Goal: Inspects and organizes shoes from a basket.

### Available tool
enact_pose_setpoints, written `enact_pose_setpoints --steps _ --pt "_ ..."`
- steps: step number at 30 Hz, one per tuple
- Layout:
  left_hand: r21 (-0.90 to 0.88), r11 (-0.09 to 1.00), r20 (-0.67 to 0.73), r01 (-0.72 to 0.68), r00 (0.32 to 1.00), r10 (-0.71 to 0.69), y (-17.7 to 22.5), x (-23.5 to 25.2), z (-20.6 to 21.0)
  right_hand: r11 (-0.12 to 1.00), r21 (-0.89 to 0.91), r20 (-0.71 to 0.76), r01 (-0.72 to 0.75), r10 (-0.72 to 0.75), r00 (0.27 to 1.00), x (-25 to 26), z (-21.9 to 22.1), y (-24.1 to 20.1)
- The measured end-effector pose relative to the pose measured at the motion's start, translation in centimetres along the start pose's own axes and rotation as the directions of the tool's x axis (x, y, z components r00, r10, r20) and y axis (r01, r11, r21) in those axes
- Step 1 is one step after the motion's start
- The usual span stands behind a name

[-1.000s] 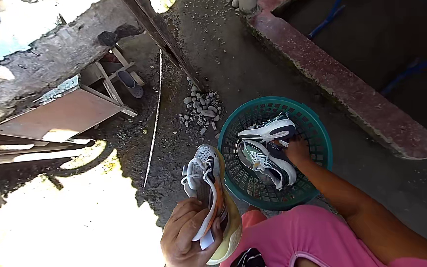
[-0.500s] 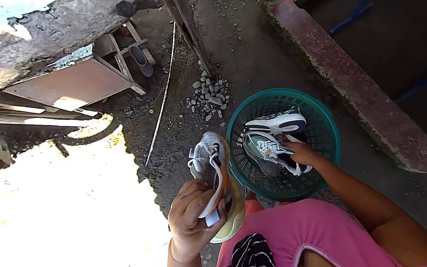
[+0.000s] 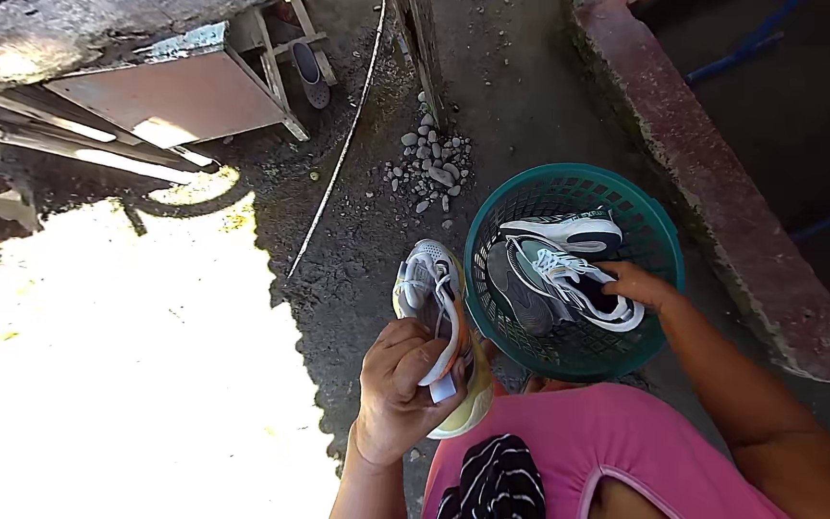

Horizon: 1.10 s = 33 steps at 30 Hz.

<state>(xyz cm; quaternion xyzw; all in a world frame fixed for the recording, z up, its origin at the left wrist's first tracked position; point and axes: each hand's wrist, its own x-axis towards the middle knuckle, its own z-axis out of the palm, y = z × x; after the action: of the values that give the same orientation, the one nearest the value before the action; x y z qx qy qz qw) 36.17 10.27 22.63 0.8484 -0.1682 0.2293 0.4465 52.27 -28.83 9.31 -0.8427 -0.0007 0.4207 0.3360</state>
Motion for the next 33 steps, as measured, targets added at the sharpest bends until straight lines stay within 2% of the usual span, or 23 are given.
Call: enact_pose_setpoints --steps 5,11,12,14,17,20,24,29,33 --pt "0.032 0.999 -0.033 0.014 0.999 -0.012 0.1 -1.5 -0.7 0.99 0.142 -0.022 0.024 -0.021 1.0 0.0 1.5 -0.2" --pt "0.048 0.998 -0.05 0.052 0.998 -0.049 0.0 -3.3 -1.0 0.987 0.157 0.091 0.045 -0.06 0.994 1.0 4.5 -1.1" --pt "0.05 0.997 -0.046 0.055 0.998 -0.053 -0.1 -3.5 -1.0 0.985 0.168 0.125 0.027 -0.048 0.991 1.4 5.4 -1.0" --pt "0.046 0.997 -0.036 0.056 0.998 -0.055 -0.2 -3.6 -0.9 0.988 0.131 0.153 -0.083 0.063 0.986 2.3 7.1 -0.5" --pt "0.044 0.998 -0.022 0.047 0.999 -0.046 -0.2 -3.4 -0.8 0.97 0.081 0.038 -0.23 0.228 0.973 4.0 8.8 1.3" --pt "0.037 0.999 -0.007 0.036 0.999 -0.036 -0.4 -3.0 -0.6 0.952 0.066 -0.058 -0.299 0.303 0.951 4.9 8.6 2.2" --pt "0.025 0.999 0.008 0.021 1.0 -0.022 -1.0 -2.6 0.0 0.89 -0.177 -0.418 -0.42 0.318 0.851 5.4 7.6 1.3" --pt "0.024 1.0 0.037 0.011 0.999 -0.011 -1.5 -2.0 0.2 0.854 -0.277 -0.593 -0.439 0.208 0.778 6.9 8.4 2.0" --pt "0.018 1.0 0.045 0.02 0.999 -0.021 -1.9 -1.5 0.4 0.849 -0.284 -0.65 -0.445 0.171 0.741 8.1 9.5 3.6"
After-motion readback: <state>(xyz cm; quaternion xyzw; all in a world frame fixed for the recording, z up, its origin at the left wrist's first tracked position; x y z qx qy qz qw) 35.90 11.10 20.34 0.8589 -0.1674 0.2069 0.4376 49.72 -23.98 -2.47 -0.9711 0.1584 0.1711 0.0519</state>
